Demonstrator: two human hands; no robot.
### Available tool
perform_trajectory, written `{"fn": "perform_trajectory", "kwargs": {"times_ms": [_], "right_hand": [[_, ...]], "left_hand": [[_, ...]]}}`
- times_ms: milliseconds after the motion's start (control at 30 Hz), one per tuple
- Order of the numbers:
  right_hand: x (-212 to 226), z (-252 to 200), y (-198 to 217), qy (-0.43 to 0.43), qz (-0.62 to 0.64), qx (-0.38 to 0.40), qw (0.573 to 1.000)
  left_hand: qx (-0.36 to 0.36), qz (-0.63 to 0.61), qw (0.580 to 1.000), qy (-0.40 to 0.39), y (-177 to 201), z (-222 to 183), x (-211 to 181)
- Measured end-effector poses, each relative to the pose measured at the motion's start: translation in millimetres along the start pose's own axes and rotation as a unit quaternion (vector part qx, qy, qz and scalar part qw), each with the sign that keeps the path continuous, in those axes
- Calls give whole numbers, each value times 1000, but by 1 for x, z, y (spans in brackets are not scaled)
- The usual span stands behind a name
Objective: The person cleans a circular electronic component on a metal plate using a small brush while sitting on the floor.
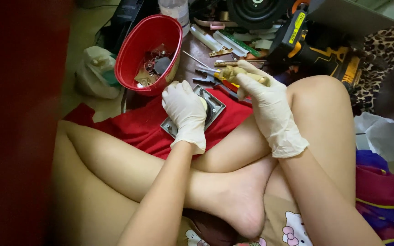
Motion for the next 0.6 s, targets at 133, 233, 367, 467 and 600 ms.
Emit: {"fn": "perform_trajectory", "kwargs": {"times_ms": [133, 233, 367, 467, 600], "right_hand": [[-1, 1, 1, -7, -9, -46, 999], [11, -6, -6, -31, -123, -143, 982], [-5, 1, 3, -42, -154, -167, 973], [-20, 10, 7, -22, -191, -167, 967], [-25, 15, 9, -21, -242, -210, 947]], "left_hand": [[3, 1, 1000, 5, -3, 1, 3], [6, 4, 1000, 7, -2, -4, 7], [10, 4, 1000, 8, -5, -4, 7], [10, 4, 1000, 9, -7, -3, 6], [8, 6, 1000, 11, -6, -3, 7]]}}
Point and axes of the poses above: each hand's wrist, its own z-axis towards the middle knuckle, its own y-axis out of the back of the hand, x = y × z, the point moved 2 cm from there along z, towards the middle knuckle, and after that the axes turned 6 degrees about -y, right-handed, at the moved point
